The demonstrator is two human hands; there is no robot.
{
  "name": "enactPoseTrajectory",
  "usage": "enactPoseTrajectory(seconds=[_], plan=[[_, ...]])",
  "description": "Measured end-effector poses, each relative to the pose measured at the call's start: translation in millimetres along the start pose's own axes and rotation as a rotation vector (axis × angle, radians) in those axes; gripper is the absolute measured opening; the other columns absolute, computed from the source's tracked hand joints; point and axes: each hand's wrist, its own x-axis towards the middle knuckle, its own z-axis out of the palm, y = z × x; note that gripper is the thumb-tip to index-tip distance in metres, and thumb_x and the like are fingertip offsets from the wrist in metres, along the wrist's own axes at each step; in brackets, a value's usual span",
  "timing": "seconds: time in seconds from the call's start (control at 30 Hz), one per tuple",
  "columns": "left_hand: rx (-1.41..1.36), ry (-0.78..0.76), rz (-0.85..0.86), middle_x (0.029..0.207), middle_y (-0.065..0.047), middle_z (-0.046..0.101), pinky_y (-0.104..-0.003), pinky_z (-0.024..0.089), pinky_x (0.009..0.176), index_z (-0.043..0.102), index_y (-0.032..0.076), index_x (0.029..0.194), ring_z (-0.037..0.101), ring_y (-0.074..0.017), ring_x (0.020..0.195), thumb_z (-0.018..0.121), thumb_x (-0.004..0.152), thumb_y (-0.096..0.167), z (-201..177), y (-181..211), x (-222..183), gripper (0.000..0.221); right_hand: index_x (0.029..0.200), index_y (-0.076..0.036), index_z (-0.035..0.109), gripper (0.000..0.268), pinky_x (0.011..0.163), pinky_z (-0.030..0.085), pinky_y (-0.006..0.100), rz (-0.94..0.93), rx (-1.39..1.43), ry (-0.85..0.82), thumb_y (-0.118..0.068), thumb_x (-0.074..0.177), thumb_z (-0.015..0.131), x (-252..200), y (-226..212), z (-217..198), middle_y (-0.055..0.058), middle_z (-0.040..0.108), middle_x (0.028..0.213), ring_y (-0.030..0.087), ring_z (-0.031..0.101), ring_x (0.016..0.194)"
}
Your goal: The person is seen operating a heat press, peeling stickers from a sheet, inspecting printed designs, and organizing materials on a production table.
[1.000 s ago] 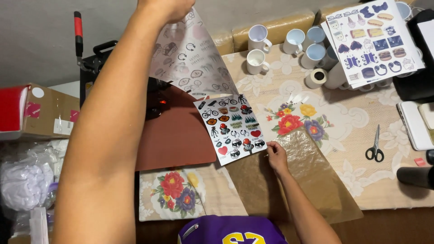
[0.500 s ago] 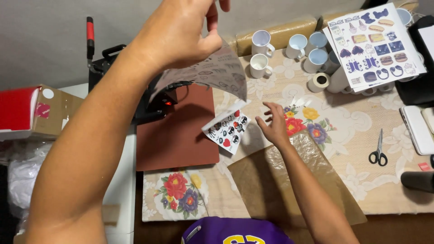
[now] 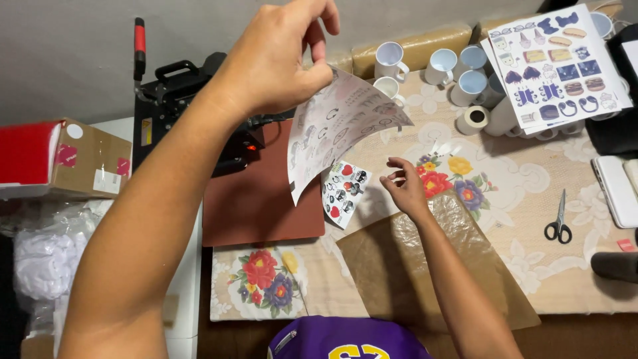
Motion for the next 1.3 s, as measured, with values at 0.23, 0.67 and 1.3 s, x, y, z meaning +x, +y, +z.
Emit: enactPoseTrajectory(seconds=[0.23,0.67,1.3], plan=[[-0.155,-0.076,-0.023,0.078,0.008,0.072,-0.036,0.052,0.068,0.063,0.018,0.113,0.062,-0.0145,0.064,0.066,0.08,0.008,82,8,29,0.034,0.144,-0.008,0.069,0.046,0.108,0.059,0.037,0.261,0.291,0.005,-0.019,0.101,0.08,-32,40,6,0.01,0.08,0.137,0.02,0.073,0.122],[-0.61,0.041,-0.163,0.088,0.006,0.065,-0.026,0.05,0.072,0.065,0.018,0.111,0.059,-0.0078,0.079,0.066,0.091,0.001,183,24,54,0.027,0.14,0.0,0.07,0.059,0.108,0.064,0.045,0.364,1.347,-0.135,-0.051,0.11,0.064,-40,59,24,0.031,0.071,0.153,0.04,0.073,0.137],[-1.246,0.376,-0.725,0.095,-0.008,0.065,-0.027,0.064,0.076,0.064,0.001,0.132,0.071,-0.0141,0.079,0.071,0.093,-0.007,340,-92,-114,0.04,0.124,-0.015,0.071,0.025,0.064,0.068,0.027,0.215,0.859,0.339,-0.005,0.102,0.08,-26,71,-95,0.001,0.083,0.101,0.013,0.08,0.079]])
